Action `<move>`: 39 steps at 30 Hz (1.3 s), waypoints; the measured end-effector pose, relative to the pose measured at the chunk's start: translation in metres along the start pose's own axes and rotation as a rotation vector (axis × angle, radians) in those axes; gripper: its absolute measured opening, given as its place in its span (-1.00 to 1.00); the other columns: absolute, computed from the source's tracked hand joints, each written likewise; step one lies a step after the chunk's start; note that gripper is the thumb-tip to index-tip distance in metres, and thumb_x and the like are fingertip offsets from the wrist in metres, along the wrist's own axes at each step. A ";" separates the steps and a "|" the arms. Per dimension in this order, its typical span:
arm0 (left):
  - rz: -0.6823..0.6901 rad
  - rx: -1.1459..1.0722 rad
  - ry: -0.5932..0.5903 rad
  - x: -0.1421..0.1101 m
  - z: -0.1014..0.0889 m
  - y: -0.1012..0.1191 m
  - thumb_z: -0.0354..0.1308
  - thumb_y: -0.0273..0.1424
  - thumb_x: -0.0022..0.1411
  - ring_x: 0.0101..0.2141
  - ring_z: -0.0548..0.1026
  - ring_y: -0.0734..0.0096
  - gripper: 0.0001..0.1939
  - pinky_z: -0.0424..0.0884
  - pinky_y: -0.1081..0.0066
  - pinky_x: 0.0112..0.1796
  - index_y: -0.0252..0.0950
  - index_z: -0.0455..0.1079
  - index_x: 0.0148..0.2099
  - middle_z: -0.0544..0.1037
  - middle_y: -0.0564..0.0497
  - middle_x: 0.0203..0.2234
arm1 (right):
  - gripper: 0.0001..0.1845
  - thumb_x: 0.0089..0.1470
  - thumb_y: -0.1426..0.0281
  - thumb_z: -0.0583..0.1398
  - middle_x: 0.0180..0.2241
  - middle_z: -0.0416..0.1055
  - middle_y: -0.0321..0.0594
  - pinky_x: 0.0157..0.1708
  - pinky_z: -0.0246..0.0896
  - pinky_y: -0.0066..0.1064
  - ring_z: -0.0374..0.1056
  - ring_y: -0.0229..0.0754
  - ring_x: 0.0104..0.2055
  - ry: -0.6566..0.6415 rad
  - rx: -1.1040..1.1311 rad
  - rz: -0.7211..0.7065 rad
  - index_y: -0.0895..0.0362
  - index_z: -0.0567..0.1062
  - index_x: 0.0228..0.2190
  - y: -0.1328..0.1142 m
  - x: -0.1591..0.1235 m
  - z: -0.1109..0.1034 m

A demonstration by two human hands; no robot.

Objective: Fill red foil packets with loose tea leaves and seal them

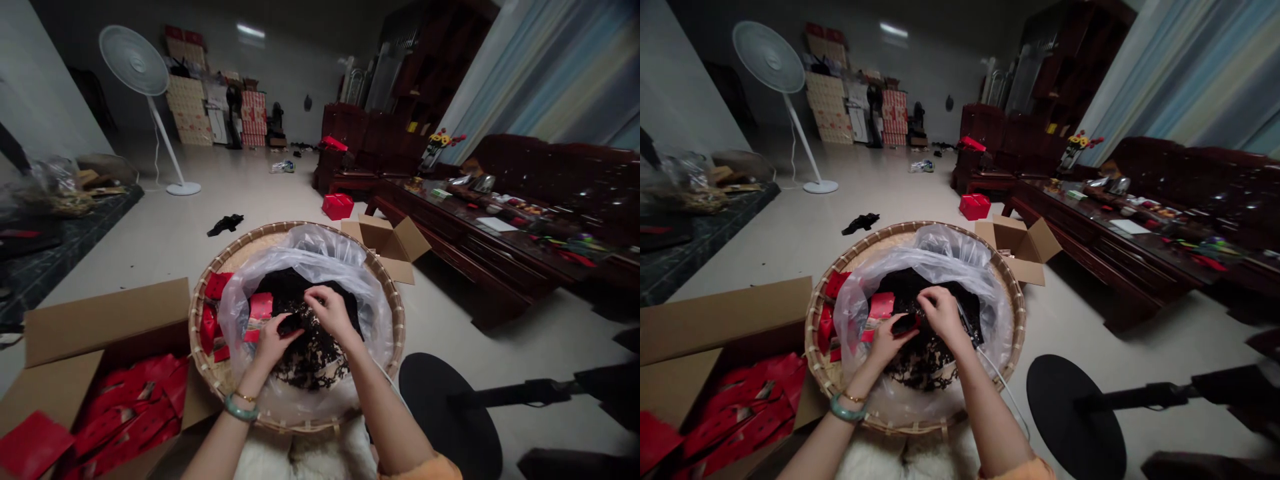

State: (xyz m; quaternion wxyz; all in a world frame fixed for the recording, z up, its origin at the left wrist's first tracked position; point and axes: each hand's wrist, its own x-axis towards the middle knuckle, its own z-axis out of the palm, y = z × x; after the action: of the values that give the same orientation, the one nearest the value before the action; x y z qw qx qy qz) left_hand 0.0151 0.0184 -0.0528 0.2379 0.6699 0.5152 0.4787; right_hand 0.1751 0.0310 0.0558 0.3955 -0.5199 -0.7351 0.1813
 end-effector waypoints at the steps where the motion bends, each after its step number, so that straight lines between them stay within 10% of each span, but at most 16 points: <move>1: -0.002 -0.005 0.004 0.000 0.000 0.000 0.30 -0.23 -0.05 -0.31 0.53 0.27 -0.63 0.45 0.25 -0.22 -0.29 0.45 -0.18 0.58 -0.07 -0.33 | -0.83 0.07 0.40 0.14 -0.22 0.48 -0.17 -0.06 0.20 -0.25 0.34 -0.13 -0.11 0.065 -0.017 0.024 0.07 0.55 -0.32 0.003 0.000 -0.003; 4: -0.003 -0.015 -0.004 0.000 0.000 -0.001 0.30 -0.24 -0.04 -0.31 0.54 0.27 -0.64 0.45 0.25 -0.22 -0.30 0.44 -0.18 0.59 -0.07 -0.32 | -0.77 0.04 0.39 0.18 -0.10 0.40 -0.11 0.00 0.17 -0.19 0.27 -0.08 -0.02 0.103 -0.074 -0.007 0.06 0.52 -0.21 0.008 -0.006 -0.007; 13: -0.036 -0.023 0.000 0.001 0.000 -0.008 0.26 -0.45 -0.11 -0.27 0.54 0.22 -0.65 0.46 0.21 -0.19 -0.27 0.47 -0.17 0.59 -0.06 -0.29 | -0.62 -0.06 0.06 0.25 -0.02 0.33 -0.06 0.11 -0.03 -0.01 -0.06 0.15 0.22 -0.329 -0.404 -0.134 0.05 0.58 -0.28 0.000 -0.031 0.015; 39: -0.087 -0.154 -0.066 0.008 -0.011 0.007 0.21 -0.45 -0.04 -0.27 0.55 0.29 -0.69 0.46 0.29 -0.19 -0.24 0.51 -0.17 0.61 -0.04 -0.26 | -0.56 -0.04 0.14 0.25 0.09 0.22 -0.08 0.11 -0.07 -0.04 -0.15 0.19 0.26 -0.509 -0.503 -0.111 -0.03 0.48 -0.09 -0.009 -0.024 0.010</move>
State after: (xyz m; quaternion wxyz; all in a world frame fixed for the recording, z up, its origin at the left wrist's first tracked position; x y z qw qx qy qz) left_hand 0.0086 0.0213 -0.0389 0.3261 0.6421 0.4974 0.4836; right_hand 0.1653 0.0074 0.0461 0.0690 -0.4984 -0.8588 0.0967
